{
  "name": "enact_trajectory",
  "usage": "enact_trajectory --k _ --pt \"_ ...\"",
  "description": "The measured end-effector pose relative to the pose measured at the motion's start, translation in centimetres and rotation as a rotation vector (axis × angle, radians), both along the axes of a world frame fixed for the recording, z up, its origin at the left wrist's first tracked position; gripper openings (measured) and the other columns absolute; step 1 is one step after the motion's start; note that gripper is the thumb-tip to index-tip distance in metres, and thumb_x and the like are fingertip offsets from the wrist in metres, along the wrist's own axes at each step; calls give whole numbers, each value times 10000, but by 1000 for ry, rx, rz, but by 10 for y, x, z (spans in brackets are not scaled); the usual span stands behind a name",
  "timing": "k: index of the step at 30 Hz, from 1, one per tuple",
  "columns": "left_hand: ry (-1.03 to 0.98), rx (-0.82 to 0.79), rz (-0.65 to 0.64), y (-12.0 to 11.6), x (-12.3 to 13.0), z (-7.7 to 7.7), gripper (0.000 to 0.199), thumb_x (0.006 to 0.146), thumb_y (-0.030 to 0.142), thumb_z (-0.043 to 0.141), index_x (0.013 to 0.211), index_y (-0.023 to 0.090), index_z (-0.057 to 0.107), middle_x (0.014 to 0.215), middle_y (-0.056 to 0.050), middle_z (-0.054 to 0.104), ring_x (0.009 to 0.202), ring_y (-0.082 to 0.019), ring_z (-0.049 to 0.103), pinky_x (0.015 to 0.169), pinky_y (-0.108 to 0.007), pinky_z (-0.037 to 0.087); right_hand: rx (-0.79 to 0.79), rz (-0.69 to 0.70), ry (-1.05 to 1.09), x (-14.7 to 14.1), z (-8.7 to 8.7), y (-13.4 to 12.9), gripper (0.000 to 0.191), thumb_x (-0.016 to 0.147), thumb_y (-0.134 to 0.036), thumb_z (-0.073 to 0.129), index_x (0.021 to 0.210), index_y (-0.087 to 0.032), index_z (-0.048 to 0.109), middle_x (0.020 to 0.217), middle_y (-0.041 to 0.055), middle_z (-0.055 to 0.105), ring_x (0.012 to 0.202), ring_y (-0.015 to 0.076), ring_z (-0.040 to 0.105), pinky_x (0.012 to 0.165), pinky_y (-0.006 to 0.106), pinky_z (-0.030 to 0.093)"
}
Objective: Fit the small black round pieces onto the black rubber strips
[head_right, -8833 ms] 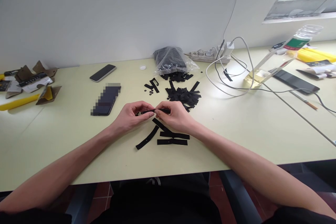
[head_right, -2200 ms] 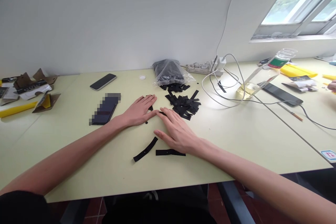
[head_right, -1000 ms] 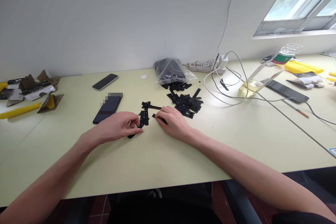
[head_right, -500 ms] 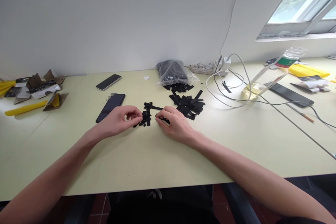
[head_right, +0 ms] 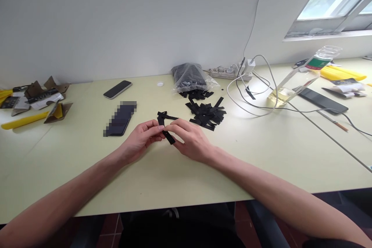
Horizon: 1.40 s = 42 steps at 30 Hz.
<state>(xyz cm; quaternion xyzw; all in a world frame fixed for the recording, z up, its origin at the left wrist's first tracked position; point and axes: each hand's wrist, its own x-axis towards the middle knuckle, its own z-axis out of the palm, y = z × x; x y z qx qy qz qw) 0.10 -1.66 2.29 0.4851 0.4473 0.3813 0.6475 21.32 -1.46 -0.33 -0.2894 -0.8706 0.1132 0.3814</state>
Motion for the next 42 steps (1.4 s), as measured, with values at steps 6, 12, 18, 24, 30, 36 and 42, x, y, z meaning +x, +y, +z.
enact_trajectory --k 6,12,18,24,30,36,42 --pt "199 249 35 -1 -4 3 327 839 465 757 854 178 602 790 -7 651 790 -150 631 773 -279 502 -162 -19 112 0 9 -3 208 987 -402 593 1047 -207 637 975 81 663 851 200 622 747 341 511" --pt "189 289 -39 -2 -2 1 317 853 462 750 900 166 647 806 -17 656 775 -145 617 750 -273 492 -639 -53 263 -7 12 -3 260 930 -449 672 960 -191 660 718 0 614 598 125 516 532 261 406" --pt "232 326 -28 -2 -3 -2 358 879 498 717 1054 188 677 939 -50 716 873 -180 664 789 -288 521 -1022 106 432 -10 11 2 265 886 -421 729 862 -165 662 757 28 688 613 117 598 566 248 474" --pt "432 440 -91 -2 -5 -1 345 880 516 697 993 190 708 889 -44 717 788 -168 631 679 -270 475 -1187 167 628 -4 5 9 299 851 -425 779 923 -167 645 707 33 710 704 170 704 695 307 567" --pt "500 458 -76 -1 -6 2 327 901 512 660 948 194 716 932 -40 724 813 -172 618 660 -265 441 -1183 165 584 -2 8 10 324 882 -463 737 818 -152 671 736 41 697 678 137 669 683 279 555" --pt "502 449 -85 -1 -9 3 302 917 482 631 931 195 725 876 -30 731 796 -176 635 659 -261 449 -1118 121 587 -1 5 12 365 852 -392 774 1132 -185 664 873 43 705 743 145 670 684 289 567" --pt "571 524 -124 3 -16 5 282 909 446 633 907 197 766 910 -40 753 837 -198 647 701 -275 468 -1091 147 404 -2 6 9 332 880 -417 733 1080 -160 675 803 33 669 665 128 616 628 283 548"
